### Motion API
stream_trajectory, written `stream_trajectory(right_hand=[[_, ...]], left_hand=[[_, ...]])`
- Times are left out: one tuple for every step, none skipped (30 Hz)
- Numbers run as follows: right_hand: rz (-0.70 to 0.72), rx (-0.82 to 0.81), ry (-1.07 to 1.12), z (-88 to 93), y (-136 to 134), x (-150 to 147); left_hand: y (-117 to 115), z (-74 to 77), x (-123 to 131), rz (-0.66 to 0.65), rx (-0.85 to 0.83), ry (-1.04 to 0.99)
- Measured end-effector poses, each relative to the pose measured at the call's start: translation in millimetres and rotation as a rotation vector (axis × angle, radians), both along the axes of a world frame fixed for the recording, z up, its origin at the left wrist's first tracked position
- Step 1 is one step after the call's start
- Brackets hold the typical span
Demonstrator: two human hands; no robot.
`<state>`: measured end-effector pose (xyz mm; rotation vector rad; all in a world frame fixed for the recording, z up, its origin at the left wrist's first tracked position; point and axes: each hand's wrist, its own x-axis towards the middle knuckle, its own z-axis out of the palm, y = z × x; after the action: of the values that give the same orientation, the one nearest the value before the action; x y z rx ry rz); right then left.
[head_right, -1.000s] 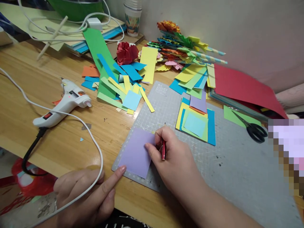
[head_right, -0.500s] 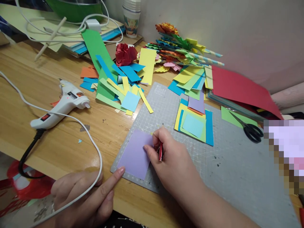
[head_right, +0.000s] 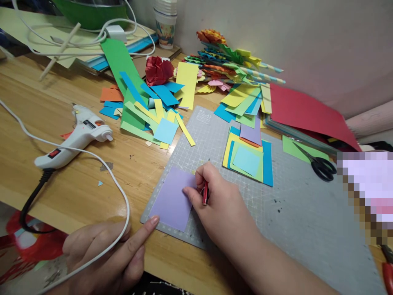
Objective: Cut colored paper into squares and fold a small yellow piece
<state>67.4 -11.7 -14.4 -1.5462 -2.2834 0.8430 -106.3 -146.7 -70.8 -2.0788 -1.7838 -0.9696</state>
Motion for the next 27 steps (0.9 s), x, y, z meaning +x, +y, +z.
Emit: stream_trajectory(right_hand=[[0.0, 0.003, 0.003, 0.2, 0.2, -0.1], [0.002, 0.006, 0.003, 0.4, 0.4, -0.3], [0.004, 0.01, 0.002, 0.7, 0.6, -0.4], [0.007, 0.014, 0.002, 1.0, 0.6, -0.5], [0.007, 0.018, 0.003, 1.2, 0.6, -0.6], [0.01, 0.022, 0.006, 1.5, 0.6, -0.6], [0.012, 0.025, 0.009, 1.7, 0.4, -0.6], [0.014, 0.025, 0.012, 1.8, 0.3, -0.6], [0.015, 0.028, 0.015, 1.9, 0.2, -0.6], [0.016, 0.028, 0.014, 2.0, 0.1, -0.7], [0.016, 0.028, 0.011, 2.1, 0.2, -0.9], [0.013, 0.027, 0.005, 2.3, 0.3, -1.1], [0.01, 0.025, 0.0, 2.6, 0.6, -1.5], [0.01, 0.021, -0.005, 2.9, 0.9, -1.9], [0.01, 0.014, -0.012, 3.2, 1.4, -2.5], [0.009, 0.004, -0.021, 3.6, 1.8, -3.1], [0.009, -0.002, -0.028, 3.9, 2.1, -3.7], [0.01, -0.007, -0.033, 4.2, 2.2, -4.1], [0.011, -0.01, -0.036, 4.5, 2.1, -4.4], [0.014, -0.011, -0.036, 4.9, 1.6, -4.4], [0.02, -0.016, -0.029, 5.2, 0.8, -4.0], [0.022, -0.027, -0.014, 5.8, -0.3, -3.2], [0.019, -0.042, 0.012, 6.6, -1.6, -2.1], [0.005, -0.052, 0.056, 7.7, -3.0, -1.0], [-0.014, -0.058, 0.118, 9.2, -4.3, -0.2], [-0.032, -0.064, 0.192, 10.9, -5.1, 0.1], [-0.042, -0.08, 0.27, 12.9, -5.4, -0.5]], left_hand=[[-0.7, -0.6, -0.4, -0.005, -0.008, -0.001], [-1.1, -0.8, -0.8, -0.012, -0.016, 0.0], [-1.2, -0.7, -1.4, -0.019, -0.02, 0.001], [-0.8, -0.2, -1.9, -0.023, -0.02, 0.002], [-0.1, 0.7, -2.5, -0.026, -0.018, 0.003], [0.7, 1.8, -3.1, -0.037, -0.018, 0.012], [1.4, 3.1, -3.7, -0.045, -0.016, 0.028], [2.0, 4.6, -4.3, -0.05, -0.013, 0.049], [2.2, 6.4, -5.0, -0.048, -0.009, 0.073], [2.1, 8.5, -5.8, -0.039, -0.013, 0.099], [1.6, 10.9, -6.7, -0.033, -0.025, 0.129], [0.9, 13.8, -7.7, -0.03, -0.048, 0.158], [0.2, 16.9, -8.9, -0.037, -0.076, 0.185], [-0.2, 20.1, -10.1, -0.069, -0.116, 0.211], [-0.2, 23.2, -11.1, -0.113, -0.152, 0.233], [0.5, 26.0, -11.9, -0.163, -0.179, 0.256], [1.9, 28.2, -12.2, -0.202, -0.193, 0.272], [3.9, 29.7, -12.0, -0.232, -0.199, 0.284], [6.3, 30.6, -11.3, -0.254, -0.203, 0.291], [9.0, 30.8, -10.2, -0.265, -0.207, 0.289], [11.7, 30.5, -8.9, -0.277, -0.213, 0.279], [14.2, 30.1, -7.5, -0.289, -0.228, 0.268], [16.4, 29.7, -6.2, -0.3, -0.245, 0.257], [18.2, 29.6, -5.2, -0.307, -0.254, 0.251], [19.6, 29.8, -4.4, -0.308, -0.257, 0.245], [20.7, 30.6, -3.9, -0.302, -0.256, 0.24], [21.7, 31.8, -3.7, -0.292, -0.25, 0.232]])
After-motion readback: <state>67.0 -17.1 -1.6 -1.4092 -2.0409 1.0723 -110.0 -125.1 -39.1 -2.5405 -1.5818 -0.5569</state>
